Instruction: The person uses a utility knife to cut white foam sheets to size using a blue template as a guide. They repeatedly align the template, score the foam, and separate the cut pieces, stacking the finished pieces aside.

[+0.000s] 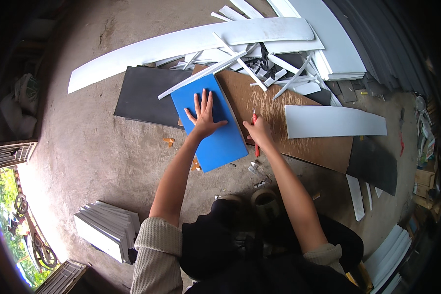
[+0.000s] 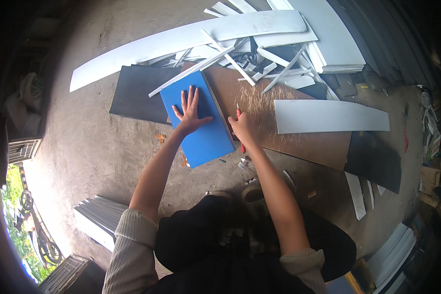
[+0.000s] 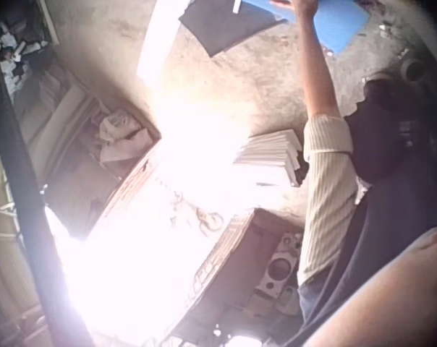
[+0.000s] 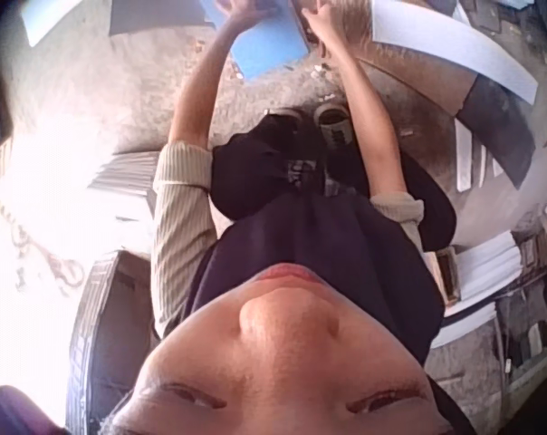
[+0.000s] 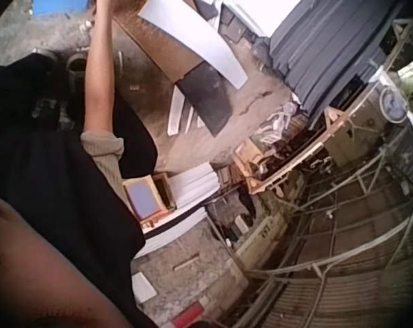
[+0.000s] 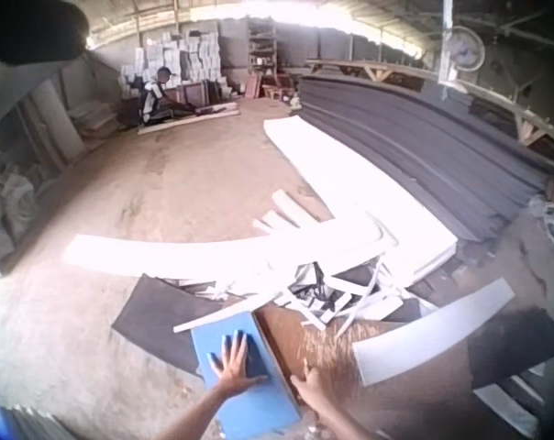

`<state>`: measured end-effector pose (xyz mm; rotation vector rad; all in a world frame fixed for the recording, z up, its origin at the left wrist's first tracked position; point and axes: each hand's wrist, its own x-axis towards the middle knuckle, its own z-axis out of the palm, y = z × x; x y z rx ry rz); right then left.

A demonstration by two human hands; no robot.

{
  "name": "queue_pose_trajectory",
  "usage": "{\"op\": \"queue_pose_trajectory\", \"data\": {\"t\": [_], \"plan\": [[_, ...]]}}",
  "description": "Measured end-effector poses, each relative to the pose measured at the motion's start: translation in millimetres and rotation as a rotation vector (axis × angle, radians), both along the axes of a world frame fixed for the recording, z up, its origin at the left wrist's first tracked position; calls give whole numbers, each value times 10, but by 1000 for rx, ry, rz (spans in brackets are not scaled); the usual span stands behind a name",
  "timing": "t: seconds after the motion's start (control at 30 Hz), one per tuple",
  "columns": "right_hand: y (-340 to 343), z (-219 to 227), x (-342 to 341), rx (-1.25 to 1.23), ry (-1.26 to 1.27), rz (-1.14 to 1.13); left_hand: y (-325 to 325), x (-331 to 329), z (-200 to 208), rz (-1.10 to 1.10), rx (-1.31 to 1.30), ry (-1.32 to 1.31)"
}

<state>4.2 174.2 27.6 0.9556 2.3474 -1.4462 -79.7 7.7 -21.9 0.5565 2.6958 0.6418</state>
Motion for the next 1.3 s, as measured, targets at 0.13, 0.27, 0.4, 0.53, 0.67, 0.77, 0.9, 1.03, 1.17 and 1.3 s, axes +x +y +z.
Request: {"op": "queue_pose_trajectory", "data": {"t": [0.13, 0.27, 0.4, 0.53, 0.67, 0.77, 0.9, 1.03, 1.17, 1.3], "plan": [[-132, -489, -192, 282, 125, 103, -25, 18, -36, 52, 157, 17], [-212, -583, -276, 136, 37, 76, -112, 31, -38, 115, 265, 16], [-93, -571, -293, -72, -3, -51, -19, 76, 70, 138, 239, 79], [-130, -345, -280, 146, 77, 17, 61, 111, 265, 178, 136, 89], [-63, -119, -255, 155, 82, -34, 2, 33, 343, 235, 18, 11], [193, -237, -184, 192, 176, -123, -78, -72, 396, 270, -116, -117], [331, 214, -145, 109, 387, -207, -373, -194, 342, 357, -215, -3], [615, 567, -26, -28, 634, -122, -181, -499, 842, 278, 261, 374], [660, 760, 278, -85, 735, -115, 182, -573, 1960, -67, 517, 661], [579, 826, 572, -121, 731, -130, 301, -284, 2526, -386, 369, 467]]}}
